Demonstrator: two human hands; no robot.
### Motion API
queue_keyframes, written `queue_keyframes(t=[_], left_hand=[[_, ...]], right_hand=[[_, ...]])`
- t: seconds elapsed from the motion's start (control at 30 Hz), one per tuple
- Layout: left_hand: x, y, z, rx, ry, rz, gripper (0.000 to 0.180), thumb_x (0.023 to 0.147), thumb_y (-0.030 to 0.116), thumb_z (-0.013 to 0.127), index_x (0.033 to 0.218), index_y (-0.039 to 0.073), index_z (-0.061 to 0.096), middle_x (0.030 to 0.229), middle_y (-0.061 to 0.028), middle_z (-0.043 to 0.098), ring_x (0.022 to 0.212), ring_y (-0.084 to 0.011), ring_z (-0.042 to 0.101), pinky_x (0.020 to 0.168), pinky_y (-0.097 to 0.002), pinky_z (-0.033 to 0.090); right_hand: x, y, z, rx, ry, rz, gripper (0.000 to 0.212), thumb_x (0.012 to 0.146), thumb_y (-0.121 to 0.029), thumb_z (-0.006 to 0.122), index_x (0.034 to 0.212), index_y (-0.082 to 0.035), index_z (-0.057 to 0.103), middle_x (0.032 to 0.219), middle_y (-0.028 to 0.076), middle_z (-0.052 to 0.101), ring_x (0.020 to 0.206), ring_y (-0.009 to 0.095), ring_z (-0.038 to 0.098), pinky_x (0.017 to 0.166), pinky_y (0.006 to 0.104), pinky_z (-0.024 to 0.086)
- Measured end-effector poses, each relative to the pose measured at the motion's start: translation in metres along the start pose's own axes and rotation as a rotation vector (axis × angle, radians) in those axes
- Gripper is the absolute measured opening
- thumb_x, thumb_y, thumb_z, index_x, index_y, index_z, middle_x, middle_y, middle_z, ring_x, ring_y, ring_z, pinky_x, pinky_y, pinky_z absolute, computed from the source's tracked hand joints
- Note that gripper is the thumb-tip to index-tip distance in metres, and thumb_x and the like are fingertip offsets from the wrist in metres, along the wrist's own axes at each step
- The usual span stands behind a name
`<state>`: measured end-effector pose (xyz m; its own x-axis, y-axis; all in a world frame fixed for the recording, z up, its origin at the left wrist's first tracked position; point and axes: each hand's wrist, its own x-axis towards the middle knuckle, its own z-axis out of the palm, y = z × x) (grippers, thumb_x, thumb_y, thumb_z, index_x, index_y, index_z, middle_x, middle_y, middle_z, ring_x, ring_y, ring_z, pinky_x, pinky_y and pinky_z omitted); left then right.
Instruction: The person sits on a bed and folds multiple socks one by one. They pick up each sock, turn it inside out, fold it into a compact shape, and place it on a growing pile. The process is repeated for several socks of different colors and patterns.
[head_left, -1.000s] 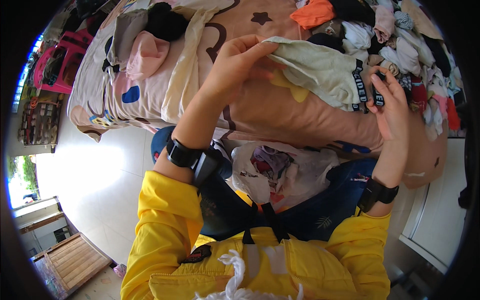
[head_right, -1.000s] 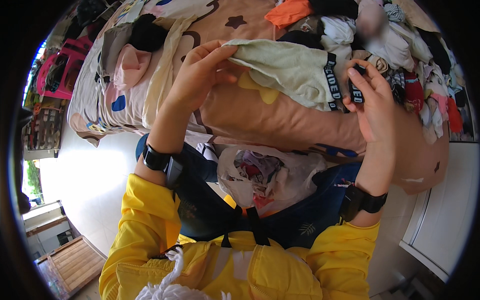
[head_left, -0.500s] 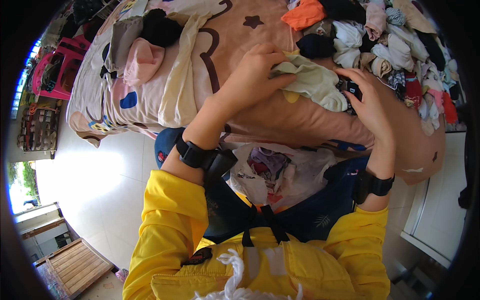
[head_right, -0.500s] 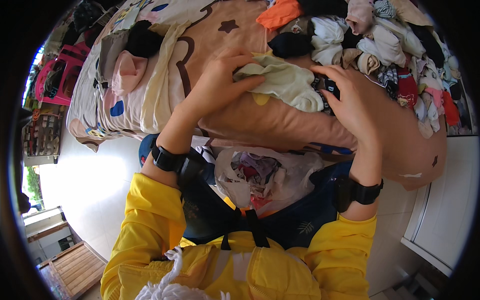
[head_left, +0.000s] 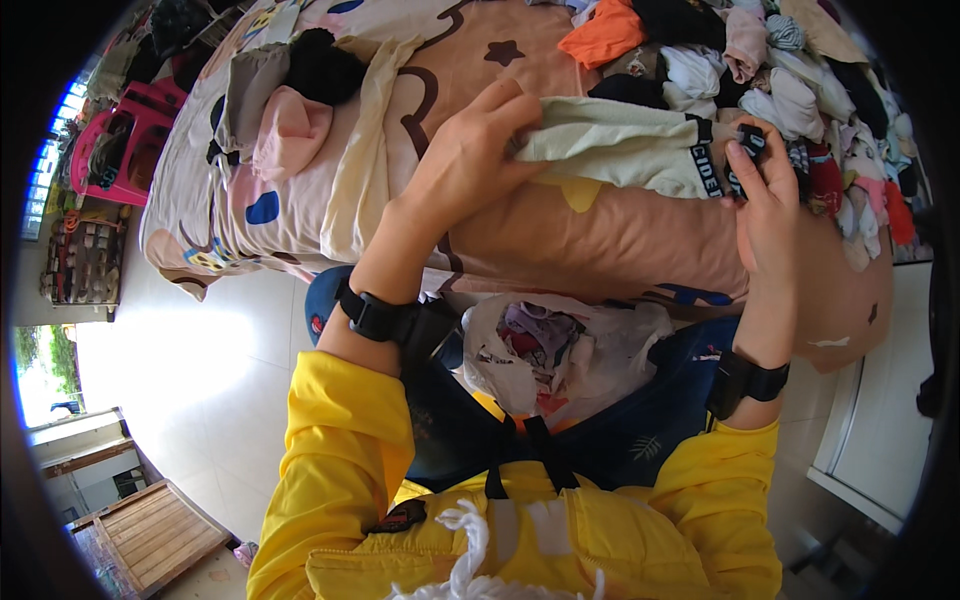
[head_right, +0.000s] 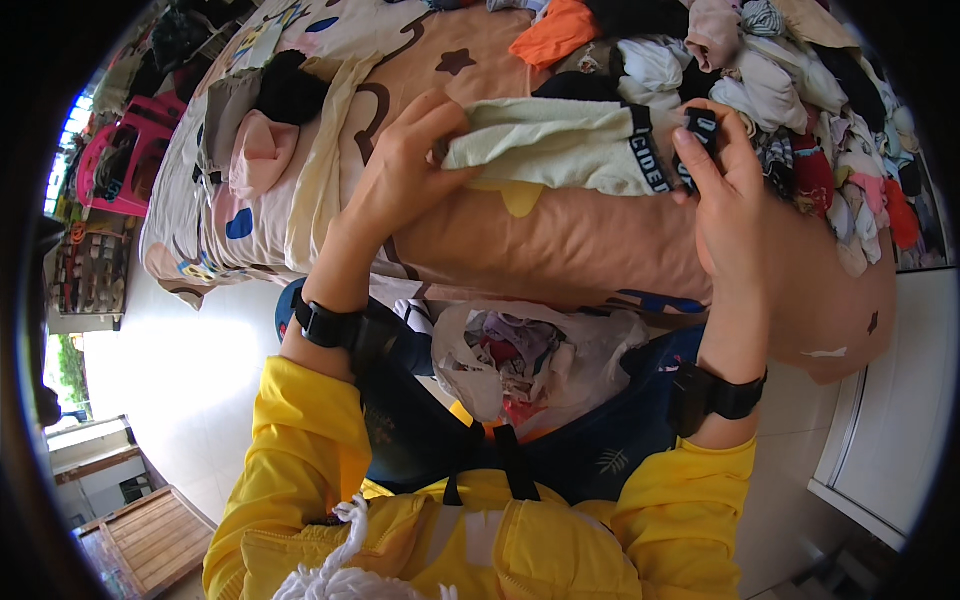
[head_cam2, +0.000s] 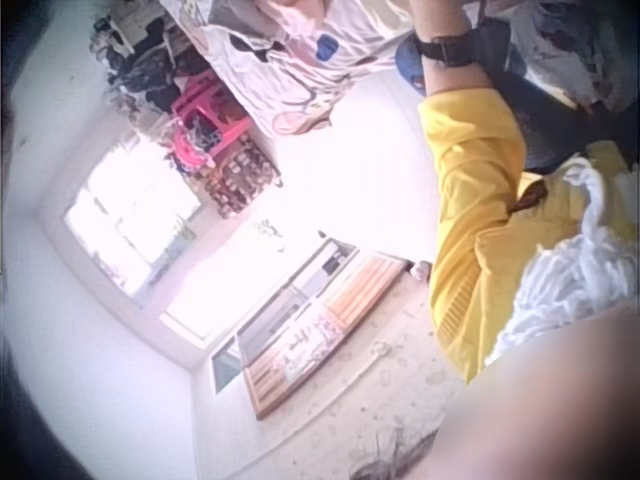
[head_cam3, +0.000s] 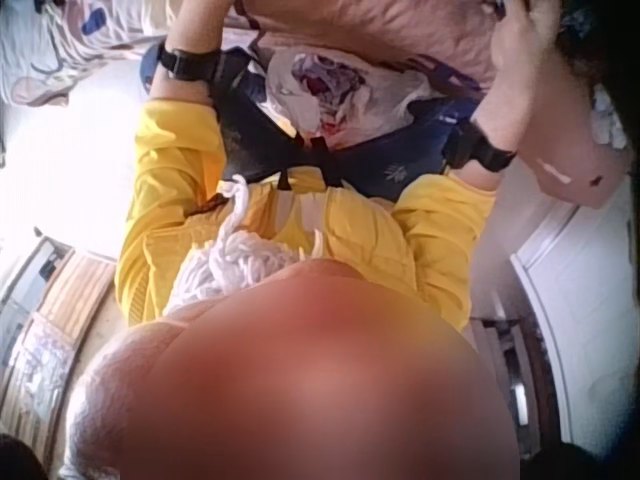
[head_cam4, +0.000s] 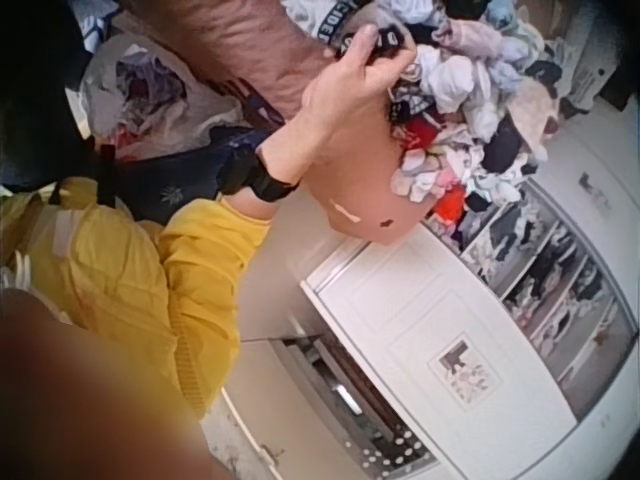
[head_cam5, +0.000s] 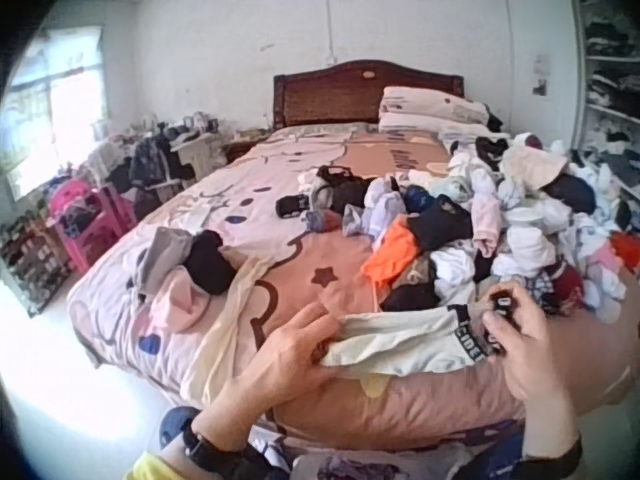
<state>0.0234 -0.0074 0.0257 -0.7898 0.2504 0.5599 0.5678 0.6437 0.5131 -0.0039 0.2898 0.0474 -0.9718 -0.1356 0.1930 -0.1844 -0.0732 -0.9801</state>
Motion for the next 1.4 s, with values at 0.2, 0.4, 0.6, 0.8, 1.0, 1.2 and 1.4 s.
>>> queue_keyframes(t=[0.2,0.4,0.6,0.8,1.0,1.2,1.4], left_hand=[[0.002,-0.005,0.004,-0.456,-0.023,-0.303,0.017,0.086,0.01,0.069,0.095,-0.003,0.063,0.091,-0.0037,0.06,0.078,-0.0104,0.059,0.057,-0.0255,0.047],[-0.002,-0.011,0.016,-0.621,0.03,-0.416,0.017,0.083,0.001,0.07,0.097,-0.006,0.064,0.093,-0.0067,0.065,0.08,-0.0125,0.064,0.061,-0.0222,0.054],[-0.003,-0.003,0.014,-0.938,-0.009,-0.574,0.024,0.08,-0.003,0.071,0.102,-0.007,0.062,0.096,-0.0126,0.067,0.087,-0.0158,0.066,0.067,-0.0252,0.056],[-0.001,0.004,0.011,-0.823,-0.076,-0.521,0.025,0.083,0.001,0.071,0.104,-0.007,0.062,0.101,-0.0112,0.066,0.087,-0.0154,0.065,0.068,-0.0242,0.056],[0.001,-0.001,0.015,-0.654,0.066,-0.442,0.022,0.081,0.008,0.075,0.095,-0.008,0.069,0.097,-0.0082,0.067,0.071,-0.0125,0.065,0.061,-0.0223,0.053],[-0.001,0.0,0.009,-0.807,0.026,-0.681,0.02,0.079,0.001,0.075,0.097,-0.004,0.071,0.103,-0.0053,0.064,0.072,-0.0092,0.061,0.059,-0.0196,0.051],[-0.002,-0.002,0.01,-0.716,0.11,-0.505,0.026,0.078,0.0,0.076,0.102,-0.002,0.068,0.098,-0.0036,0.065,0.067,-0.0056,0.058,0.051,-0.0178,0.042]], right_hand=[[0.005,0.01,0.009,0.01,0.099,-0.08,0.029,0.097,-0.011,0.058,0.124,-0.003,0.055,0.107,-0.001,0.06,0.096,0.007,0.053,0.083,0.0224,0.042],[0.001,0.016,0.009,0.281,0.105,-0.008,0.029,0.097,-0.006,0.054,0.125,0.0,0.056,0.115,0.003,0.059,0.104,0.009,0.051,0.089,0.021,0.039],[-0.003,0.025,0.019,-0.05,0.324,-0.089,0.031,0.096,-0.008,0.044,0.121,0.002,0.059,0.115,0.006,0.06,0.105,0.013,0.051,0.095,0.024,0.036],[-0.001,0.026,0.028,0.012,0.329,-0.27,0.029,0.096,-0.009,0.046,0.119,0.002,0.058,0.112,0.007,0.061,0.105,0.014,0.052,0.096,0.0245,0.035],[-0.002,0.022,0.031,-0.006,0.336,-0.276,0.032,0.1,-0.027,0.054,0.113,0.003,0.059,0.103,0.001,0.06,0.092,0.007,0.05,0.085,0.0207,0.039],[0.0,0.021,0.033,-0.027,0.374,-0.28,0.036,0.1,-0.03,0.055,0.114,0.003,0.057,0.101,0.0,0.059,0.091,0.007,0.049,0.083,0.02,0.038],[-0.001,0.018,0.034,0.074,0.278,-0.242,0.03,0.097,-0.019,0.06,0.119,0.002,0.056,0.106,0.001,0.059,0.095,0.008,0.05,0.086,0.02,0.039]])
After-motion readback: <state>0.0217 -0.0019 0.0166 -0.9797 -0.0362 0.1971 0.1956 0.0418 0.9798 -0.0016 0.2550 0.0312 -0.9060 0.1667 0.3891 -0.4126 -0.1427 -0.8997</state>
